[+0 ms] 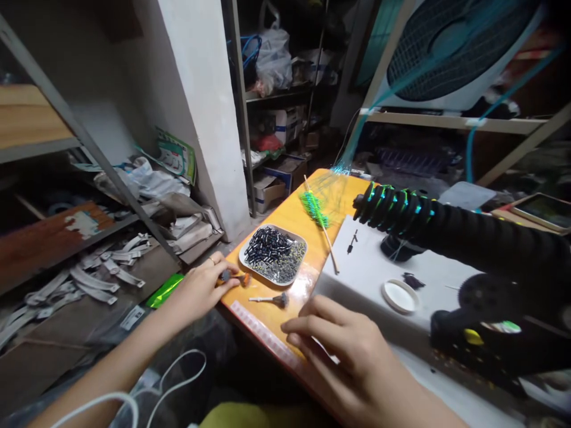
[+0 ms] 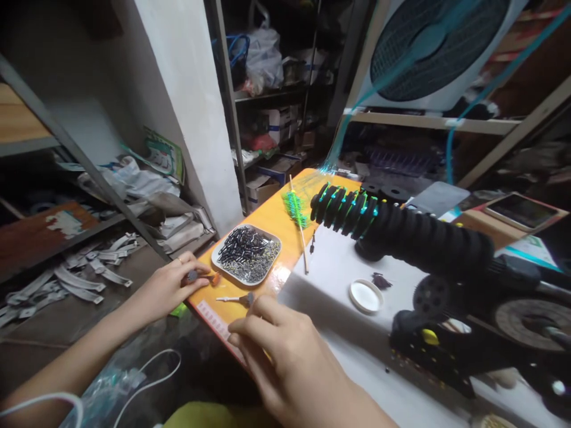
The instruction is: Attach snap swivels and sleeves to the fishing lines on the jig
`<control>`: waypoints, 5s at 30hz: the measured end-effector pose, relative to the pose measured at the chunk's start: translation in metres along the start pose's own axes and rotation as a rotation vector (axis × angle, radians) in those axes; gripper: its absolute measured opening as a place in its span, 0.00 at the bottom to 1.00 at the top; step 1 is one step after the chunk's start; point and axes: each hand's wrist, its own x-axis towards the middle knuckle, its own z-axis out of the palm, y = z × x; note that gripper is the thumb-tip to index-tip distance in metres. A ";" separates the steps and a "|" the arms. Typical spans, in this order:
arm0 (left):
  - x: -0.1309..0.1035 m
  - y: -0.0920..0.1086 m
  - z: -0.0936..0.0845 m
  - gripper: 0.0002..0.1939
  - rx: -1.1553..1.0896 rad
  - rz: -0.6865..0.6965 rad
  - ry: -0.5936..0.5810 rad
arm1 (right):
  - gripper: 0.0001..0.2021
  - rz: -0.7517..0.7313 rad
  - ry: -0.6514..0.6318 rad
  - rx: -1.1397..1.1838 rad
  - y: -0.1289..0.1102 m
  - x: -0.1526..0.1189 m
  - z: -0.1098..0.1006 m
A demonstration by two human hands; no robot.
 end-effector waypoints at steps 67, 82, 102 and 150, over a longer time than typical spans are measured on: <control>-0.081 0.122 0.080 0.12 -1.097 -0.299 0.385 | 0.06 0.058 0.350 0.211 -0.003 -0.006 0.019; -0.029 0.037 0.032 0.08 -0.139 -0.151 0.197 | 0.10 0.316 0.257 0.224 -0.001 0.006 0.002; -0.067 0.130 0.078 0.13 -1.250 -0.308 0.059 | 0.03 0.362 0.307 0.895 0.007 -0.007 0.024; -0.076 0.129 0.061 0.15 -1.567 -0.343 0.242 | 0.09 0.046 0.238 0.121 0.000 -0.006 0.012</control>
